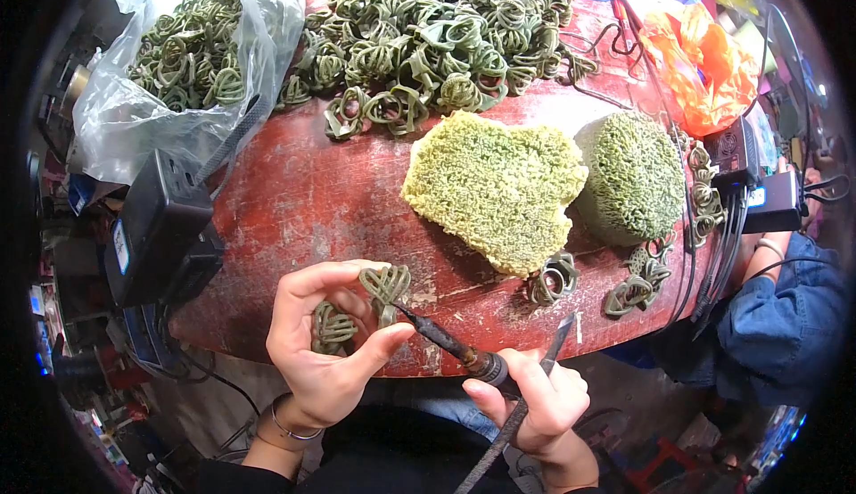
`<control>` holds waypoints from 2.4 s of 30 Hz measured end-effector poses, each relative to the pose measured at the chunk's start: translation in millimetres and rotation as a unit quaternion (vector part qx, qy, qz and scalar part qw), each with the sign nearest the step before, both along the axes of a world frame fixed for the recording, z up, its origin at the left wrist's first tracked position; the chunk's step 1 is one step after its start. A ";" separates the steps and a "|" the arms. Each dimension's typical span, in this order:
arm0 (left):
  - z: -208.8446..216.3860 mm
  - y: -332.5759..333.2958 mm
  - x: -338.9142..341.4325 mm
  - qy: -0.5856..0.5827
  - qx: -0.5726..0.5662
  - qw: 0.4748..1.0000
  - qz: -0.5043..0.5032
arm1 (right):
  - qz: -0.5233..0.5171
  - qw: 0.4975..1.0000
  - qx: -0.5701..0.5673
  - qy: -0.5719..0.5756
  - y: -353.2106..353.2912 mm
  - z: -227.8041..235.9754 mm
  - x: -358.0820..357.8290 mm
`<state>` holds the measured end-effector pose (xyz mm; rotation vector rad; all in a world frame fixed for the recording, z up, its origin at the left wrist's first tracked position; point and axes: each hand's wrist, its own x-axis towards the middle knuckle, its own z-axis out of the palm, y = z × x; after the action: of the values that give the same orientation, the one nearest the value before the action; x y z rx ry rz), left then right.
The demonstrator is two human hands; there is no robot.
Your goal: Using a heated tool to bond or shape small green decorative plastic rings at a workbench.
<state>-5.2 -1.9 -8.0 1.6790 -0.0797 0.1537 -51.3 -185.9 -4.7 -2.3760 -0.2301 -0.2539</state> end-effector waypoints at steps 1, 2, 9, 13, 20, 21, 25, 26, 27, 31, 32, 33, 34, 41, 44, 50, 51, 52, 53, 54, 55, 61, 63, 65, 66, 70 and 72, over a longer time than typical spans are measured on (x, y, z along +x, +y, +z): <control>0.3 -0.1 -0.2 0.001 0.000 1.000 0.000 | 0.004 1.000 0.001 -0.003 0.4 0.1 0.4; 0.5 -0.2 -0.5 0.006 -0.009 1.000 0.000 | 0.004 1.000 0.001 -0.003 0.8 0.6 1.2; -1.2 0.1 -0.4 0.003 -0.009 1.000 -0.003 | 0.010 1.000 -0.019 0.003 3.6 3.1 2.6; -2.6 0.7 -0.5 -0.002 -0.009 1.000 -0.008 | 0.009 0.999 -0.033 0.003 3.9 3.9 3.2; -1.9 1.1 -0.6 -0.006 0.013 1.000 -0.009 | 0.001 1.000 -0.025 0.005 3.7 2.1 1.5; -1.9 1.1 -0.7 -0.005 0.012 1.000 -0.007 | -0.001 1.000 -0.025 0.004 4.0 2.0 1.3; -0.5 0.9 0.0 -0.005 0.019 1.000 -0.004 | 0.002 1.000 -0.025 0.001 3.8 2.4 2.2; -1.3 1.1 -0.3 -0.003 0.019 1.000 0.000 | 0.002 1.000 -0.026 0.001 3.6 2.4 2.5; -1.9 1.1 -0.5 -0.001 0.019 1.000 0.003 | 0.004 1.000 -0.024 0.001 3.6 2.3 2.8; -0.2 1.6 -0.1 0.004 0.015 1.000 0.004 | 0.006 1.000 -0.020 0.008 2.8 3.0 2.3; -0.1 1.9 0.2 0.001 0.020 1.000 0.003 | 0.006 1.000 -0.020 0.008 1.7 2.1 1.4; 0.0 2.2 0.4 -0.003 0.025 1.000 0.002 | -0.002 1.000 -0.006 0.016 0.0 0.3 -0.2; -0.3 2.4 0.4 -0.003 0.026 1.000 0.003 | -0.010 1.000 0.008 0.024 -1.2 -1.0 -1.5; 2.7 4.3 1.0 -0.013 0.034 0.999 -0.007 | -0.077 0.993 0.066 0.059 -8.5 -4.8 -9.2; 2.3 4.9 0.1 -0.019 0.036 0.999 -0.004 | -0.137 0.988 0.064 0.037 -18.2 -8.7 -9.2; -0.3 2.0 2.5 -0.019 0.019 0.999 -0.021 | -0.334 0.943 0.003 -0.012 -35.4 4.2 0.1; -0.9 -0.1 2.3 -0.016 0.020 1.000 -0.019 | -0.347 0.938 -0.007 -0.018 -45.3 -2.1 -1.8; -2.4 0.0 1.0 -0.013 0.016 1.000 -0.008 | -0.348 0.937 -0.035 -0.020 -49.4 -5.0 -1.3; 0.3 -1.9 -1.2 -0.007 0.001 1.000 0.005 | -0.346 0.936 -0.060 -0.020 -51.1 -5.4 1.1; -1.0 -0.9 -2.9 -0.007 0.004 1.000 0.010 | -0.335 0.939 -0.071 -0.012 -50.0 -6.1 3.1; -1.5 -1.8 -3.3 -0.006 0.002 1.000 0.013 | -0.336 0.939 -0.069 -0.017 -48.3 -4.4 5.2; -1.8 -5.2 -4.5 0.012 0.014 0.999 0.034 | -0.312 0.947 -0.075 -0.021 -46.6 6.9 5.9; -1.5 -6.8 -4.4 0.014 0.007 0.999 0.037 | -0.304 0.948 -0.094 -0.028 -46.2 8.3 6.6; -0.7 -4.7 -5.5 0.010 0.014 0.999 0.041 | -0.297 0.950 -0.093 -0.028 -45.4 8.7 7.5; -0.7 -3.5 -5.4 0.011 0.017 0.999 0.044 | -0.296 0.950 -0.094 -0.025 -44.2 8.6 8.2; -1.4 -0.6 -5.3 0.003 0.019 0.999 0.029 | -0.292 0.952 -0.088 -0.040 -47.7 1.3 3.4; 1.5 -1.0 -2.3 0.000 -0.017 1.000 0.001 | -0.284 0.958 -0.025 -0.023 -45.2 -0.5 -7.8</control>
<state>-7.4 -2.9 -6.4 1.6444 -0.0748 0.1560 -59.1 -231.1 -5.2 -2.4394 0.4408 -0.5771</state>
